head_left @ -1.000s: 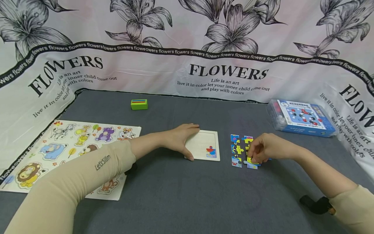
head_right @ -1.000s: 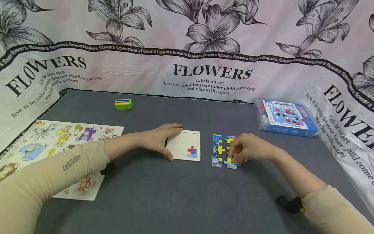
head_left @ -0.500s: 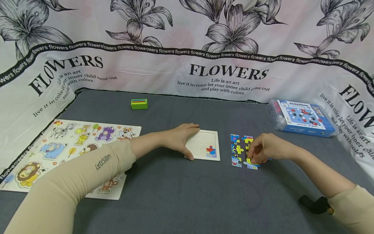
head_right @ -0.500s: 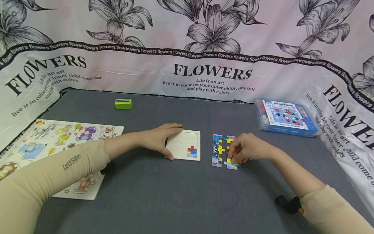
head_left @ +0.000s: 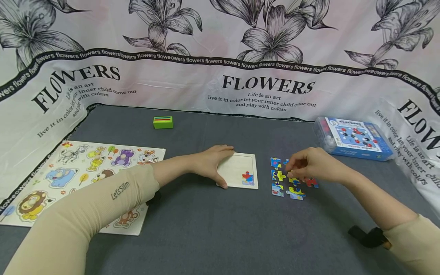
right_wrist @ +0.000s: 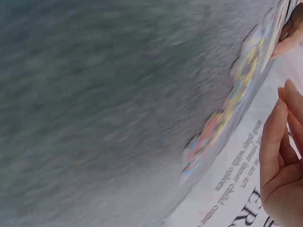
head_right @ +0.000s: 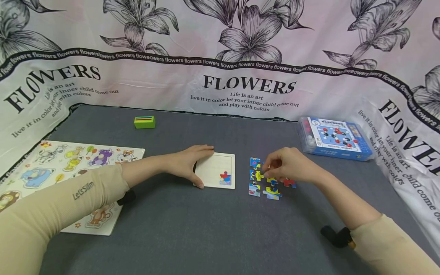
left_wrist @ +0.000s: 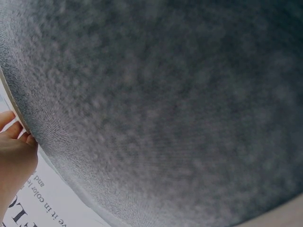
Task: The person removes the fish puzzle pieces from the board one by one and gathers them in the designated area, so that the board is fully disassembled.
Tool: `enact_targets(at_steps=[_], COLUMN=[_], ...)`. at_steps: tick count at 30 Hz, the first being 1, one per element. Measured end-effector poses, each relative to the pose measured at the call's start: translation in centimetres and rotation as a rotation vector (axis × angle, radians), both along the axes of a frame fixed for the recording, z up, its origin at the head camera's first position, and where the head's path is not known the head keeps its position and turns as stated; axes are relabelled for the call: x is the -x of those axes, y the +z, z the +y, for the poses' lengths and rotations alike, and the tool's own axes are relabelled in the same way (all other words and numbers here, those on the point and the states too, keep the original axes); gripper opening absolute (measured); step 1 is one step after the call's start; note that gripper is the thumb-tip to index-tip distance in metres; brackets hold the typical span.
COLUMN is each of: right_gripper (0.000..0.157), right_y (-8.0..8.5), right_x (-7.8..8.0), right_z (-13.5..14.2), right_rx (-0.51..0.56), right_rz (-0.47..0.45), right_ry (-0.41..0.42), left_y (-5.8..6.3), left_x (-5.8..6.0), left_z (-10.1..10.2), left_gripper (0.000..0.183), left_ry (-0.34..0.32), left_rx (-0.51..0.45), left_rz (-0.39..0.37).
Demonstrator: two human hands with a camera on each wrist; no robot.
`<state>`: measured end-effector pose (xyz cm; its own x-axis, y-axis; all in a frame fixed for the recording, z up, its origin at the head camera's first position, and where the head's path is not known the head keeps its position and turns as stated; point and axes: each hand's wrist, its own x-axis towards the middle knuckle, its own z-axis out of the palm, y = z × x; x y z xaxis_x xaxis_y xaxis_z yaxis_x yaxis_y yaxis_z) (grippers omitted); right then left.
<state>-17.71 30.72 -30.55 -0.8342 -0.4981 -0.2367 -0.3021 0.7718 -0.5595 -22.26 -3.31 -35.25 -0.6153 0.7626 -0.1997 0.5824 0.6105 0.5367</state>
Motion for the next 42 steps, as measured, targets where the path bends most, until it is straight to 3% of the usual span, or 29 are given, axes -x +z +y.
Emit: enact_targets(at_steps=[10, 24, 42], right_gripper=[0.013, 0.025, 0.033], right_y=[0.0, -1.0, -2.0], right_x=[0.8, 1.9, 2.4], right_z=[-4.1, -8.8, -10.0], right_rx=[-0.011, 0.021, -0.010], right_rz=[0.082, 0.040, 0.034], right_ry=[0.069, 0.188, 0.242], left_y=[-0.2, 0.0, 0.2], left_x=[0.0, -0.1, -0.1], left_z=[-0.1, -0.1, 0.0], left_gripper=[0.108, 0.107, 0.108], left_ry=[0.003, 0.004, 0.005], left_rx=[-0.012, -0.004, -0.003], left_rz=[-0.002, -0.015, -0.016])
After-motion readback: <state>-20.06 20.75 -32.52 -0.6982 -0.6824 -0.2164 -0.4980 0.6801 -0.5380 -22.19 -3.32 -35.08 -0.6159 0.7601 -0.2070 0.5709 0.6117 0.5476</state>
